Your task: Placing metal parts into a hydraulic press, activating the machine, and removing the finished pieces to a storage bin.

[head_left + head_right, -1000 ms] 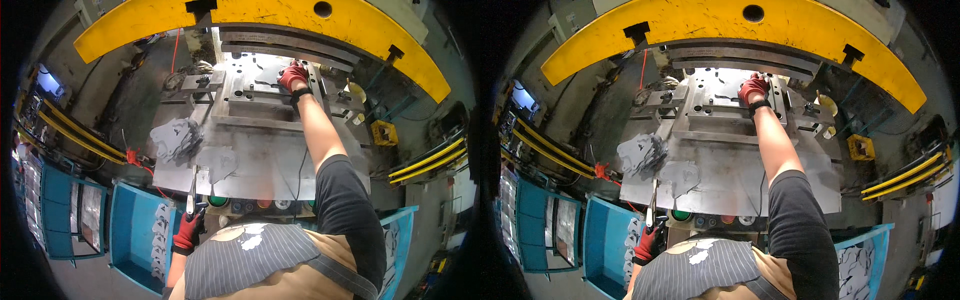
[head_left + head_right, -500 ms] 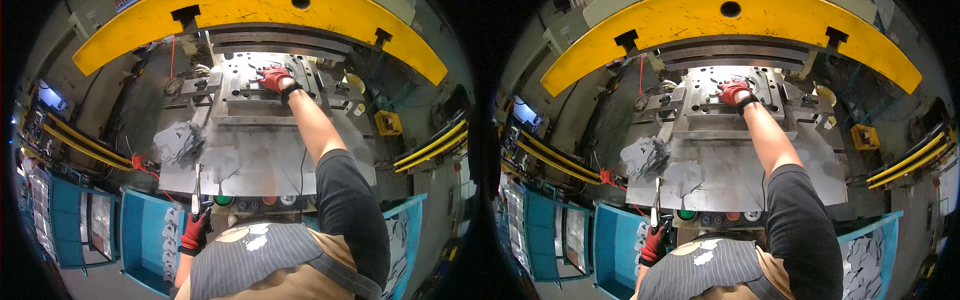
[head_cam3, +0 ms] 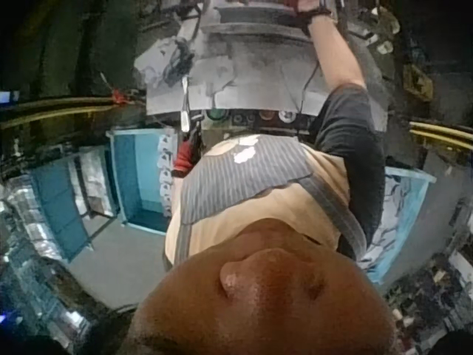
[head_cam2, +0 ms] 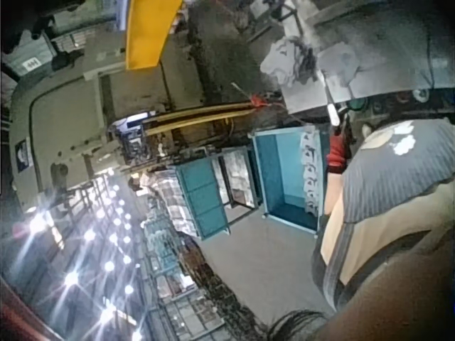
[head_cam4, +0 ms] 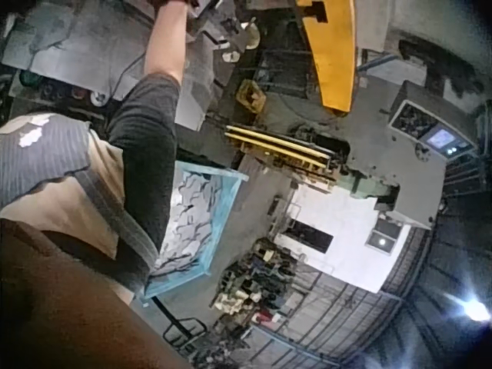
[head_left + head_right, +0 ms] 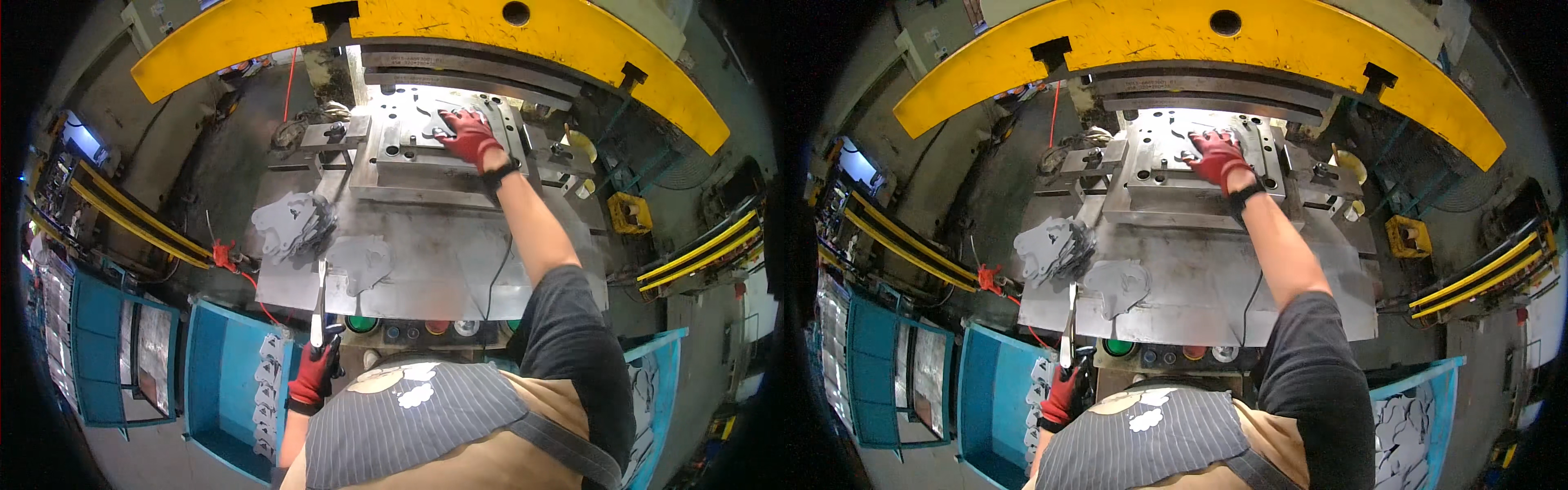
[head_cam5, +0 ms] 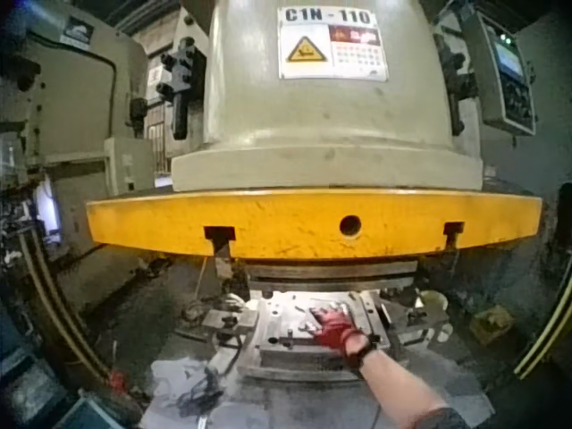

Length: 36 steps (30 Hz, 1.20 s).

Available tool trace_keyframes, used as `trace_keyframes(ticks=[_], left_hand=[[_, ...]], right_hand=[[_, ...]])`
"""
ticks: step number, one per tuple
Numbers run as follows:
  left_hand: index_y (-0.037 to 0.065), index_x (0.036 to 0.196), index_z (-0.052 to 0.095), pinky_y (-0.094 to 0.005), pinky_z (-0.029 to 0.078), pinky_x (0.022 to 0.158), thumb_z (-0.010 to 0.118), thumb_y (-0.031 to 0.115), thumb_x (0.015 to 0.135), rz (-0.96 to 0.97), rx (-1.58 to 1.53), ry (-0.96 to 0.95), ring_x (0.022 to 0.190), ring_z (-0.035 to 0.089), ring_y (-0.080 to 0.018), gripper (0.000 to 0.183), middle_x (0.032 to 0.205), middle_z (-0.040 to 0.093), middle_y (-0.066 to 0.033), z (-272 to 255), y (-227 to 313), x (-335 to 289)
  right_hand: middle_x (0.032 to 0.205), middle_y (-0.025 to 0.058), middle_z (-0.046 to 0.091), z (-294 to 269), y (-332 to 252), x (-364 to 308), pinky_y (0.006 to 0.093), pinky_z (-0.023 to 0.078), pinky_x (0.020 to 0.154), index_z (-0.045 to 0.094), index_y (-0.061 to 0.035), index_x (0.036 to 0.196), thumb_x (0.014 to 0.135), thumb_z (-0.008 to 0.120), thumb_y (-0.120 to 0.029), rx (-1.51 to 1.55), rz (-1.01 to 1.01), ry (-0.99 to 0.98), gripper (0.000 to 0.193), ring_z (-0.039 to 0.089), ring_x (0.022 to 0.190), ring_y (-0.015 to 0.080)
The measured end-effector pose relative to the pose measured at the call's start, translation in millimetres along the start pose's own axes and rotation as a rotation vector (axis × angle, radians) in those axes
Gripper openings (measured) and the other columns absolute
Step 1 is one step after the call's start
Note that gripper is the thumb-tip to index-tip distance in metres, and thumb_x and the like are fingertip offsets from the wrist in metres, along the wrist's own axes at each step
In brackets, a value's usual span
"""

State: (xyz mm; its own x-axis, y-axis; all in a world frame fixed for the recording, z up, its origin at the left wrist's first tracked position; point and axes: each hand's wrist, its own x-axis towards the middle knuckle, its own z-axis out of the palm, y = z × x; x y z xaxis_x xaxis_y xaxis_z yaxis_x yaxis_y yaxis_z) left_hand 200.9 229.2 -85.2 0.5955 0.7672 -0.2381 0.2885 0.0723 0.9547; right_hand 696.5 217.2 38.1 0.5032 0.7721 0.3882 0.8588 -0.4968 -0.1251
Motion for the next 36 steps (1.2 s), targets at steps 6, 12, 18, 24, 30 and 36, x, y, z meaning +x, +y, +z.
trace_keyframes(ticks=[6, 12, 18, 24, 30, 36], left_hand=[[0.003, 0.130, 0.029, -0.0270, 0.041, 0.079, 0.049, 0.011, 0.086, 0.045, -0.078, -0.376, 0.089, 0.050, -0.0147, 0.049, 0.102, 0.055, -0.0101, 42.9, 49.2, 89.8], [0.005, 0.124, 0.038, -0.0240, 0.044, 0.073, 0.047, 0.020, 0.090, 0.632, 0.057, -0.488, 0.083, 0.053, -0.0121, 0.039, 0.095, 0.057, -0.0056, 153.5, 159.8, 214.0], [0.007, 0.101, 0.050, -0.0224, 0.042, 0.050, 0.046, 0.025, 0.090, 0.407, -0.015, -0.516, 0.059, 0.048, -0.0076, 0.022, 0.072, 0.052, 0.0006, 213.3, 145.6, 328.9], [0.003, 0.097, 0.053, -0.0258, 0.045, 0.054, 0.048, 0.023, 0.088, 0.367, -0.062, -0.643, 0.064, 0.053, -0.0111, 0.022, 0.080, 0.058, -0.0038, 205.5, 171.9, 300.1], [0.006, 0.092, 0.055, -0.0231, 0.042, 0.049, 0.048, 0.024, 0.089, 0.467, 0.084, -0.721, 0.058, 0.051, -0.0078, 0.020, 0.072, 0.056, -0.0004, 204.4, 173.7, 301.1], [0.005, 0.094, 0.054, -0.0232, 0.043, 0.048, 0.048, 0.026, 0.089, 0.484, 0.123, -0.656, 0.057, 0.051, -0.0079, 0.023, 0.072, 0.056, -0.0007, 201.4, 164.9, 318.1]], right_hand=[[0.101, 0.0131, 0.057, -8.6, -40.0, -161.0, 0.0357, 0.042, 0.084, 0.055, -0.0080, 0.108, 0.075, 0.062, -0.018, 0.884, -0.386, 0.175, 0.036, 0.052, 0.096, 0.0284], [0.099, 0.0166, 0.057, -9.6, -34.2, -284.6, 0.0367, 0.042, 0.080, 0.056, -0.0071, 0.108, 0.077, 0.057, -0.023, 0.781, 0.090, -0.206, 0.034, 0.053, 0.092, 0.0328], [0.101, 0.0157, 0.058, -20.6, 6.3, -362.7, 0.0363, 0.042, 0.081, 0.056, -0.0074, 0.108, 0.077, 0.058, -0.023, 0.683, 0.312, -0.154, 0.035, 0.054, 0.093, 0.0311], [0.103, 0.0152, 0.057, -14.3, 31.2, -430.1, 0.0363, 0.041, 0.083, 0.055, -0.0094, 0.110, 0.077, 0.058, -0.023, 0.722, 0.600, -0.145, 0.036, 0.053, 0.097, 0.0307], [0.103, 0.0161, 0.057, -23.5, 20.4, -412.3, 0.0365, 0.041, 0.083, 0.054, -0.0083, 0.111, 0.077, 0.058, -0.022, 0.678, 0.516, -0.139, 0.036, 0.052, 0.097, 0.0319], [0.103, 0.0156, 0.057, -19.6, 19.9, -395.1, 0.0370, 0.040, 0.084, 0.054, -0.0082, 0.111, 0.077, 0.058, -0.022, 0.695, 0.434, -0.125, 0.037, 0.052, 0.097, 0.0320]])
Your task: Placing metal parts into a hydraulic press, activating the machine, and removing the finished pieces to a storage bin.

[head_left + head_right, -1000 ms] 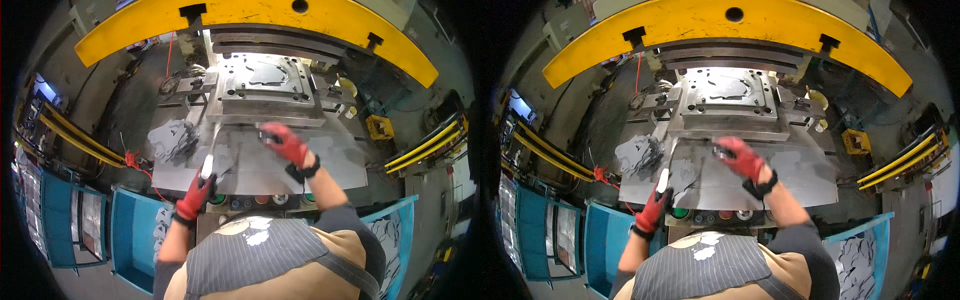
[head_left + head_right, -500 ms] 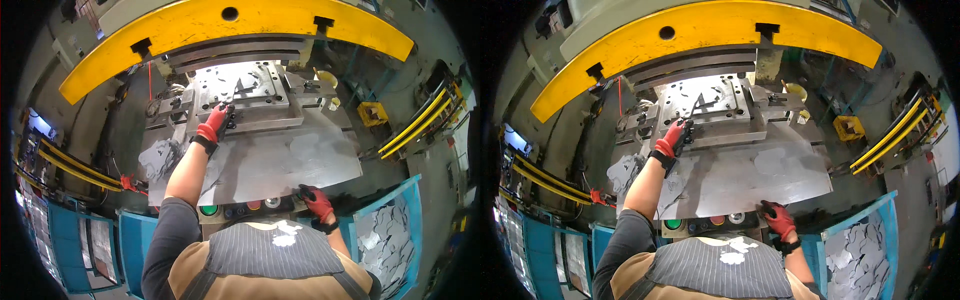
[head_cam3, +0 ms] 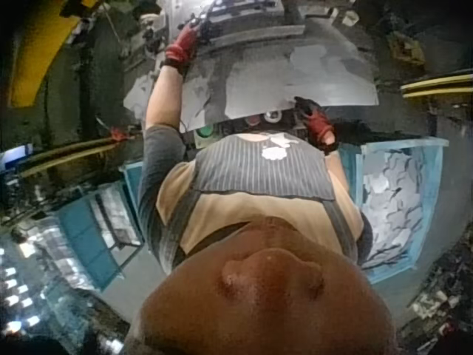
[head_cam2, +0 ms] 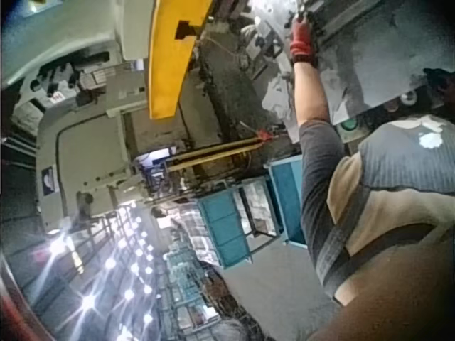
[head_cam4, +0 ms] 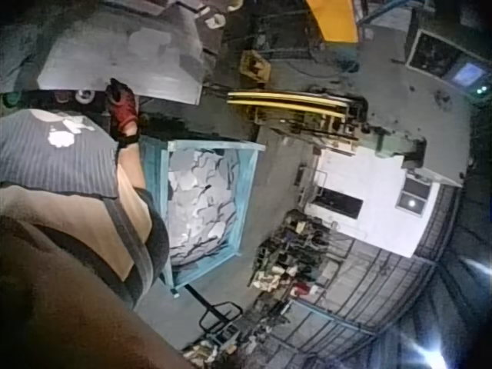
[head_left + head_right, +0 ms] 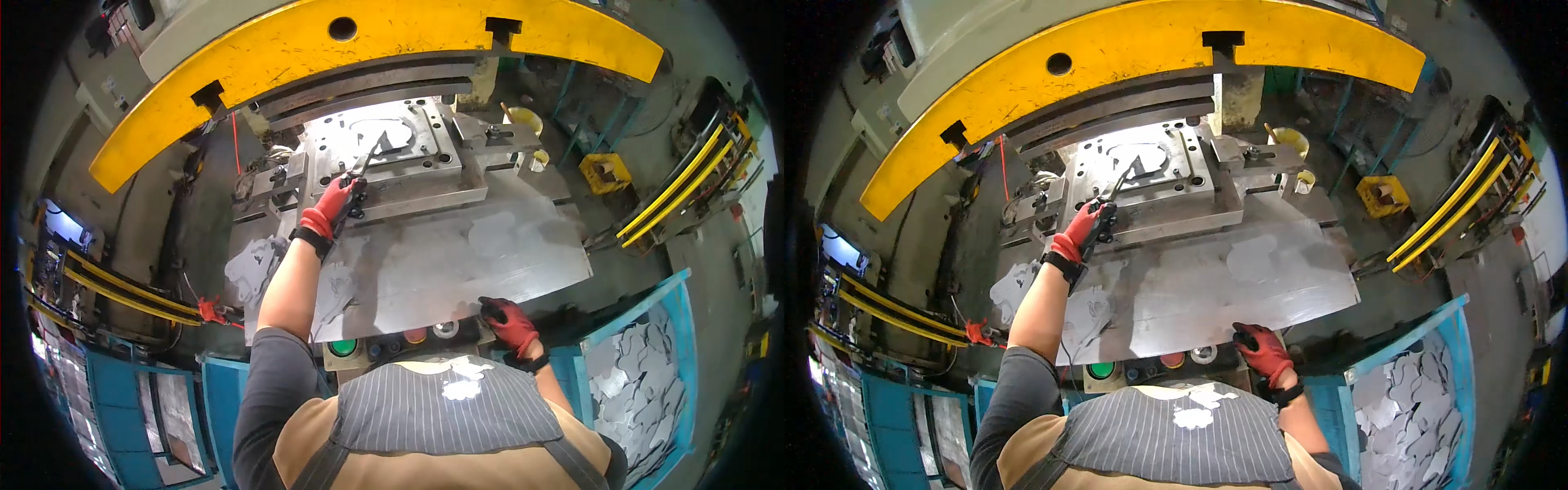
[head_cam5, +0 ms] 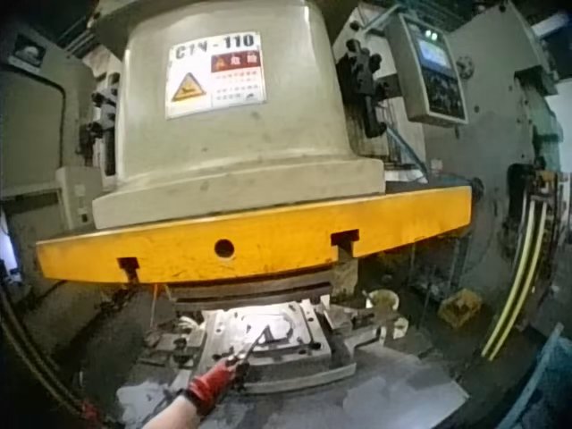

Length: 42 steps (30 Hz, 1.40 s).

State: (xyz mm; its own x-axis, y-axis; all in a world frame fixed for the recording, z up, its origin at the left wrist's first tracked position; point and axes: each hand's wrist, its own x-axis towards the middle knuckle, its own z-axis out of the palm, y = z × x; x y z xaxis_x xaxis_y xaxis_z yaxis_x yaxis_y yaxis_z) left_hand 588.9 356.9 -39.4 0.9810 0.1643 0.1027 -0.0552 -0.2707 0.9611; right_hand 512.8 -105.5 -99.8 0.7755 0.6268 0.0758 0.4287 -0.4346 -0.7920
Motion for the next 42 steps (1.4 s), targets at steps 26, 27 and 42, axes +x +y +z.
trace_keyframes(ticks=[26, 27, 42], left_hand=[[0.000, 0.104, 0.050, -0.0251, 0.041, 0.060, 0.046, 0.017, 0.088, 0.098, 0.116, 0.347, 0.065, 0.045, -0.0105, 0.024, 0.076, 0.054, -0.0015, 91.0, -2.5, 16.6], [-0.001, 0.105, 0.050, -0.0253, 0.041, 0.060, 0.046, 0.017, 0.088, 0.077, 0.094, 0.357, 0.065, 0.045, -0.0104, 0.024, 0.075, 0.053, -0.0017, 90.6, -7.4, 15.7], [0.005, 0.096, 0.054, -0.0233, 0.042, 0.046, 0.045, 0.024, 0.089, -0.222, -0.293, 0.106, 0.052, 0.046, -0.0092, 0.022, 0.067, 0.053, -0.0012, 49.4, 6.0, -1.2]], right_hand=[[0.107, 0.0156, 0.054, 11.9, 15.6, 0.6, 0.0381, 0.038, 0.087, 0.051, -0.0113, 0.115, 0.078, 0.056, -0.030, -0.075, 0.072, -0.091, 0.042, 0.048, 0.101, 0.0332], [0.107, 0.0157, 0.054, 9.2, 11.9, 1.2, 0.0381, 0.038, 0.087, 0.051, -0.0112, 0.115, 0.078, 0.056, -0.030, -0.074, 0.076, -0.086, 0.042, 0.048, 0.101, 0.0332], [0.106, 0.0135, 0.056, 3.5, 15.4, -11.4, 0.0351, 0.039, 0.087, 0.053, -0.0109, 0.114, 0.079, 0.057, -0.025, -0.123, 0.089, -0.049, 0.038, 0.050, 0.101, 0.0294]])
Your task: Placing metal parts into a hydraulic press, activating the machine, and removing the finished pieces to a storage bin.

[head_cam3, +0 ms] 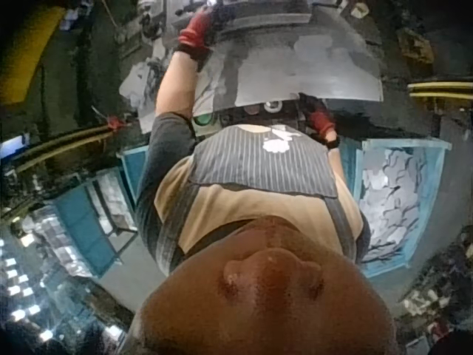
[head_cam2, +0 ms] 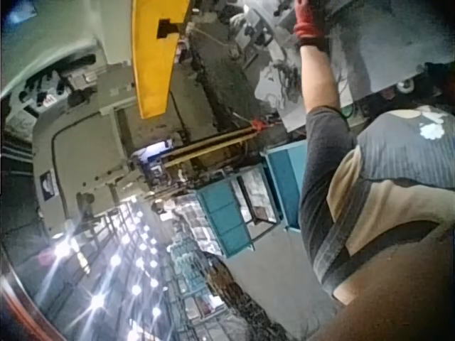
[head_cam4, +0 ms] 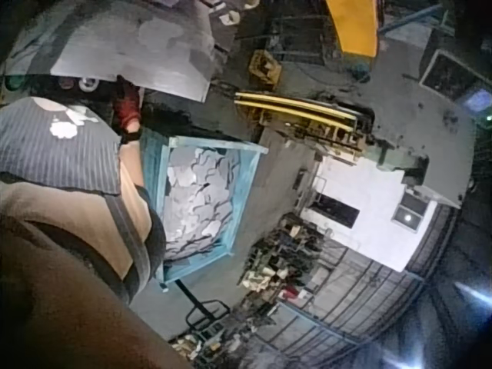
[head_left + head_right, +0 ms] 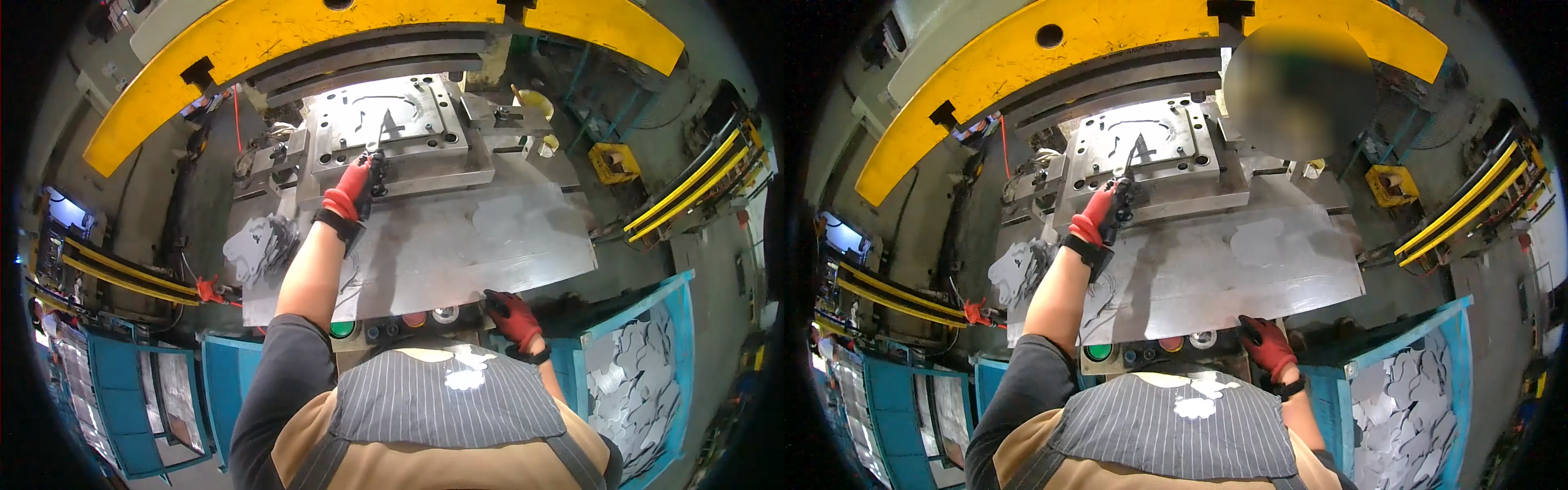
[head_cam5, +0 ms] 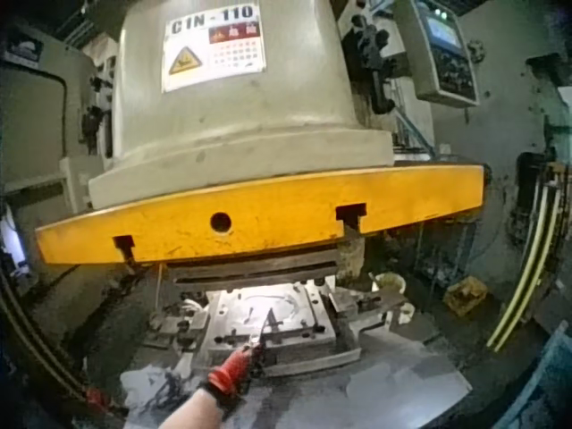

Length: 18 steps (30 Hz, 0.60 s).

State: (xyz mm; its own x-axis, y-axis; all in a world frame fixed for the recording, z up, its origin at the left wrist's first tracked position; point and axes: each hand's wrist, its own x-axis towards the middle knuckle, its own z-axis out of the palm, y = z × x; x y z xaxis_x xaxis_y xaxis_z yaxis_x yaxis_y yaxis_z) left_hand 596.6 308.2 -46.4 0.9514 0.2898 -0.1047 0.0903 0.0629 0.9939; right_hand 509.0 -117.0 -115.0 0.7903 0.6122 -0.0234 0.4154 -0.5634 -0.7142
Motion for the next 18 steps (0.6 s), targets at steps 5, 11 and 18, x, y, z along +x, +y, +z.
trace_keyframes(ticks=[5, 11, 18], left_hand=[[0.004, 0.105, 0.051, -0.0203, 0.038, 0.041, 0.039, 0.024, 0.091, -0.186, -0.513, -0.248, 0.045, 0.041, -0.0054, 0.027, 0.065, 0.048, 0.0018, 2.1, 33.7, -23.2], [-0.002, 0.117, 0.043, -0.0182, 0.036, 0.039, 0.035, 0.023, 0.092, 0.200, -0.529, -0.475, 0.044, 0.041, -0.0049, 0.036, 0.068, 0.049, 0.0004, -1.3, 32.0, -32.6], [0.008, 0.114, 0.047, -0.0236, 0.046, 0.054, 0.043, 0.028, 0.089, -0.032, -0.677, -0.365, 0.060, 0.054, -0.0113, 0.032, 0.088, 0.059, -0.0051, -45.7, -5.7, -67.7]], right_hand=[[0.109, 0.0123, 0.054, -0.7, -9.3, 2.8, 0.0346, 0.039, 0.087, 0.053, -0.0126, 0.114, 0.079, 0.058, -0.026, 0.071, 0.023, -0.027, 0.038, 0.049, 0.102, 0.0283], [0.109, 0.0116, 0.054, -2.4, -17.6, 4.3, 0.0332, 0.040, 0.086, 0.053, -0.0125, 0.114, 0.078, 0.059, -0.024, 0.115, 0.035, -0.058, 0.039, 0.051, 0.101, 0.0270], [0.104, 0.0152, 0.057, -3.7, 0.2, 16.6, 0.0361, 0.040, 0.086, 0.055, -0.0087, 0.111, 0.077, 0.057, -0.025, 0.097, -0.022, 0.065, 0.037, 0.051, 0.098, 0.0304]])
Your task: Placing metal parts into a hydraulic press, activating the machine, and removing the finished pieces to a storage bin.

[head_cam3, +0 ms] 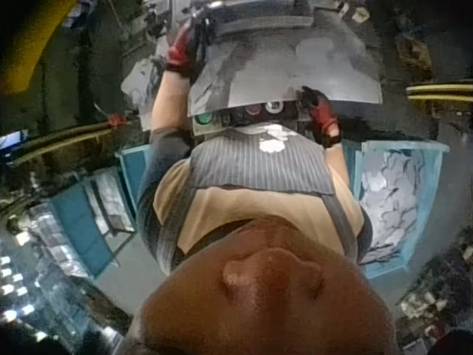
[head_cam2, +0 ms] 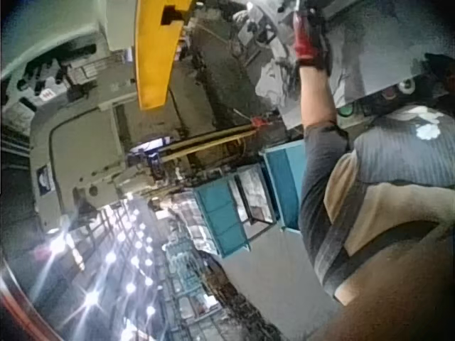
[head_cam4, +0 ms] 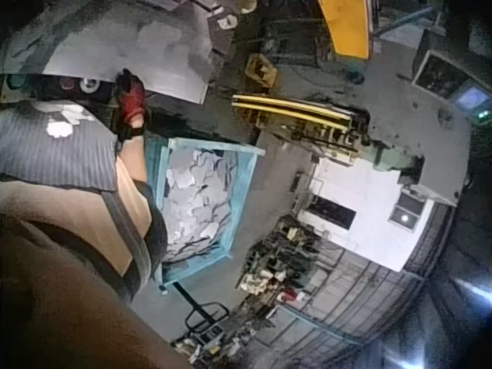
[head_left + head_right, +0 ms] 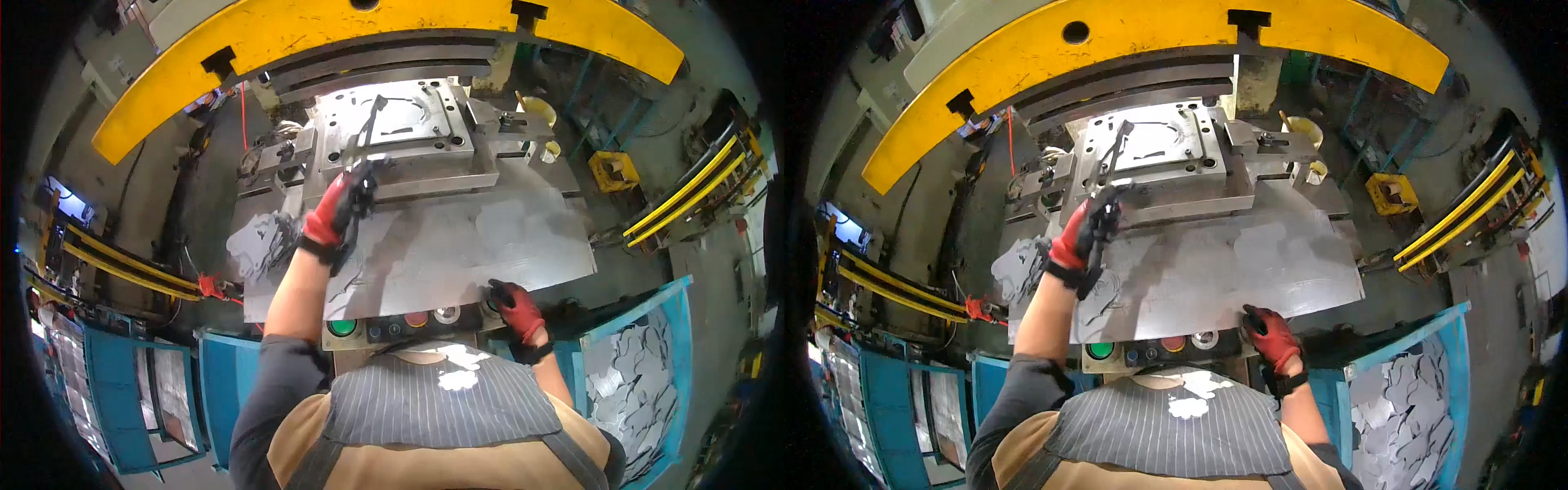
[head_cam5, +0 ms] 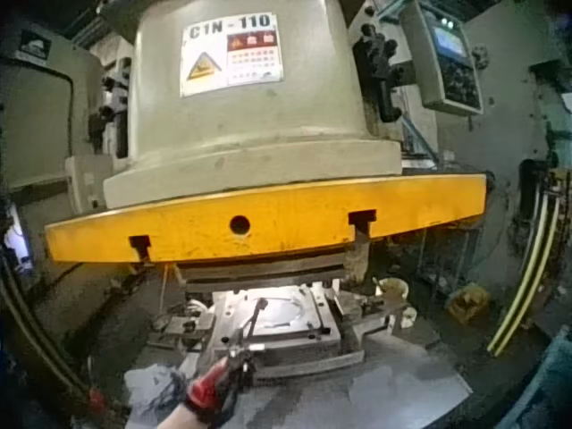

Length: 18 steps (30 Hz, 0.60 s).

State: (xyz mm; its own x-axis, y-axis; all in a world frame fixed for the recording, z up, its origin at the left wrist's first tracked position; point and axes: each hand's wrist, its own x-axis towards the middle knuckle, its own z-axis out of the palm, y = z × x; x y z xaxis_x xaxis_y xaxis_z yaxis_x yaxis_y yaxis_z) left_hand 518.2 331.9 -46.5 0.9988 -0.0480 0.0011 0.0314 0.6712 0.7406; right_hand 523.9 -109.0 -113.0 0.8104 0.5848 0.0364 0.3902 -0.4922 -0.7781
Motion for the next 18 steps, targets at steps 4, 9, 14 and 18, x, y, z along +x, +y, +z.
trace_keyframes(ticks=[4, 9, 14, 18], left_hand=[[0.005, 0.099, 0.054, -0.0278, 0.045, 0.051, 0.055, 0.024, 0.084, 0.381, 1.053, 0.404, 0.059, 0.053, -0.0132, 0.025, 0.075, 0.057, -0.0029, 2.4, -44.0, -76.7], [0.005, 0.096, 0.053, -0.0230, 0.041, 0.049, 0.059, 0.016, 0.081, 0.064, 0.851, 0.575, 0.057, 0.049, -0.0086, 0.020, 0.071, 0.053, 0.0000, 92.6, -41.7, -177.5], [0.004, 0.109, 0.053, -0.0217, 0.040, 0.050, 0.058, 0.010, 0.081, 0.087, 0.727, 0.791, 0.060, 0.049, -0.0068, 0.029, 0.074, 0.054, 0.0002, 71.5, -68.6, -232.9], [0.002, 0.110, 0.049, -0.0250, 0.044, 0.062, 0.061, 0.010, 0.079, 0.159, 0.799, 1.009, 0.073, 0.053, -0.0126, 0.035, 0.083, 0.056, -0.0040, 9.1, -104.9, -294.0]], right_hand=[[0.107, 0.0169, 0.055, 2.0, -40.9, 46.6, 0.0382, 0.039, 0.086, 0.054, -0.0086, 0.112, 0.076, 0.056, -0.022, -0.054, -0.188, -0.090, 0.038, 0.050, 0.099, 0.0320], [0.119, 0.0161, 0.046, 10.7, -125.9, 179.4, 0.0430, 0.028, 0.098, 0.050, -0.0102, 0.116, 0.078, 0.055, -0.028, -0.340, -0.620, 0.163, 0.043, 0.038, 0.114, 0.0359], [0.115, 0.0105, 0.052, 31.7, -196.7, 332.1, 0.0474, 0.029, 0.096, 0.054, -0.0123, 0.110, 0.079, 0.047, -0.040, -0.637, -0.407, 0.077, 0.042, 0.040, 0.113, 0.0338], [0.103, 0.0156, 0.060, 51.4, -181.8, 392.6, 0.0479, 0.037, 0.088, 0.065, -0.0096, 0.092, 0.078, 0.044, -0.032, -0.747, -0.164, 0.067, 0.034, 0.054, 0.099, 0.0325]])
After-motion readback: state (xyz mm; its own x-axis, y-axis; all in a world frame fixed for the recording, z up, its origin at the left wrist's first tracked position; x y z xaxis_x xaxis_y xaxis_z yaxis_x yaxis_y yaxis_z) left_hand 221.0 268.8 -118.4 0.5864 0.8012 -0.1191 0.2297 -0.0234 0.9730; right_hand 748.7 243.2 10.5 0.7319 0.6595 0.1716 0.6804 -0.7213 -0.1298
